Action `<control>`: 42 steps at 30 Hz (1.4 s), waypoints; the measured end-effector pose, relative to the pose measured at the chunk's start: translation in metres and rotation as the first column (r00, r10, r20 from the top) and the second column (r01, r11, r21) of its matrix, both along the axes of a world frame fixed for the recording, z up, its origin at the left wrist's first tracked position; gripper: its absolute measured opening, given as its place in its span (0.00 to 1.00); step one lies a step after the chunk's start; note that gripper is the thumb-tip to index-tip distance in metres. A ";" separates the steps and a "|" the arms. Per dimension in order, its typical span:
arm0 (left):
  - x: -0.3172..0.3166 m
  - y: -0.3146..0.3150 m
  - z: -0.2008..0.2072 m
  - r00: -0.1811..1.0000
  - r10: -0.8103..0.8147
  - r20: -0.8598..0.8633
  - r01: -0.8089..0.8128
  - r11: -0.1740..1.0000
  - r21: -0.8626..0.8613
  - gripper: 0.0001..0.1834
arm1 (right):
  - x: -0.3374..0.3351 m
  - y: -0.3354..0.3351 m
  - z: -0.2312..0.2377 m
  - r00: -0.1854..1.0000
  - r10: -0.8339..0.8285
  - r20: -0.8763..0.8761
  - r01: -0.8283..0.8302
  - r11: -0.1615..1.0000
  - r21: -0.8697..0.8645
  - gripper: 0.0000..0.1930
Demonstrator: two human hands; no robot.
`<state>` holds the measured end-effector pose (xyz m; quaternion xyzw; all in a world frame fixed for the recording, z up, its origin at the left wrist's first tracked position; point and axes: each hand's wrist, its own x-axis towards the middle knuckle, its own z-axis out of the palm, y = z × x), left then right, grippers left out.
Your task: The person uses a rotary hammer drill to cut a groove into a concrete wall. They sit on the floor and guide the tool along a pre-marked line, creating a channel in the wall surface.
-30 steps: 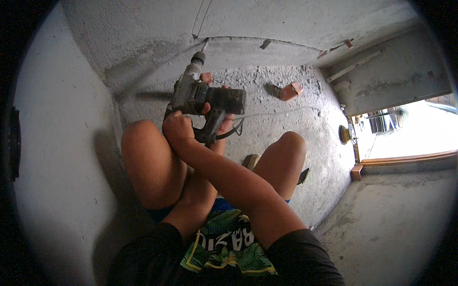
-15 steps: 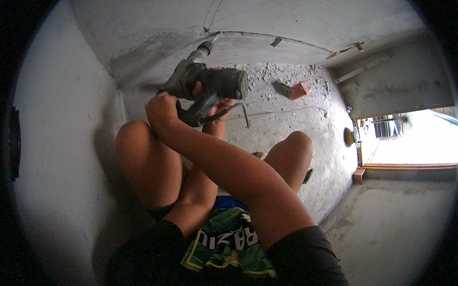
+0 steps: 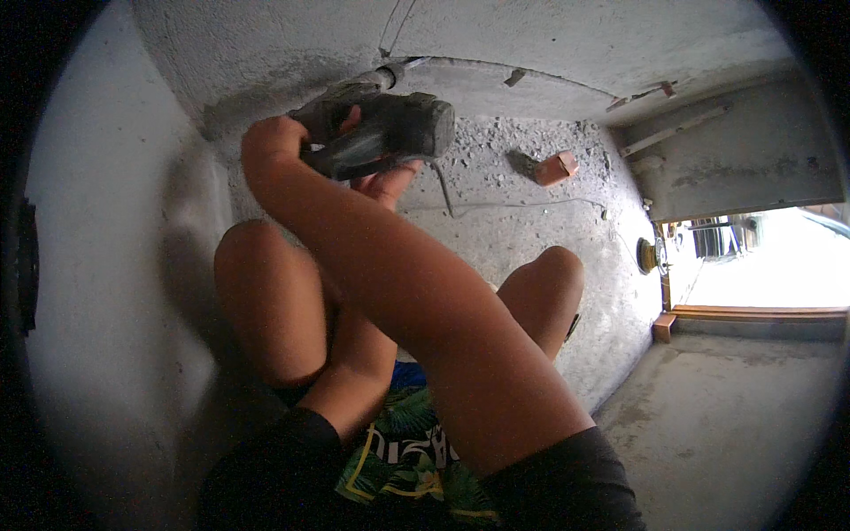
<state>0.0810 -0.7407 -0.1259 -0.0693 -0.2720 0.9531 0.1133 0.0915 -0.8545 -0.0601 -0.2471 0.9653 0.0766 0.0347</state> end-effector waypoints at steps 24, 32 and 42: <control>-0.010 0.354 0.063 0.735 -0.595 -0.325 -0.518 -0.185 -0.835 0.26 | 0.042 0.581 0.115 0.673 -0.582 0.455 0.307 -0.340 -0.889 0.13; 0.121 0.613 -0.047 0.742 -0.670 0.004 -0.174 -0.199 -0.965 0.26 | 0.128 0.851 0.046 0.515 -0.697 0.499 0.500 -0.229 -0.835 0.21; 0.169 0.949 -0.242 0.371 -0.910 0.188 -0.014 -0.208 -0.978 0.32 | 0.197 1.233 -0.153 0.401 -0.702 0.589 0.541 -0.338 -0.771 0.28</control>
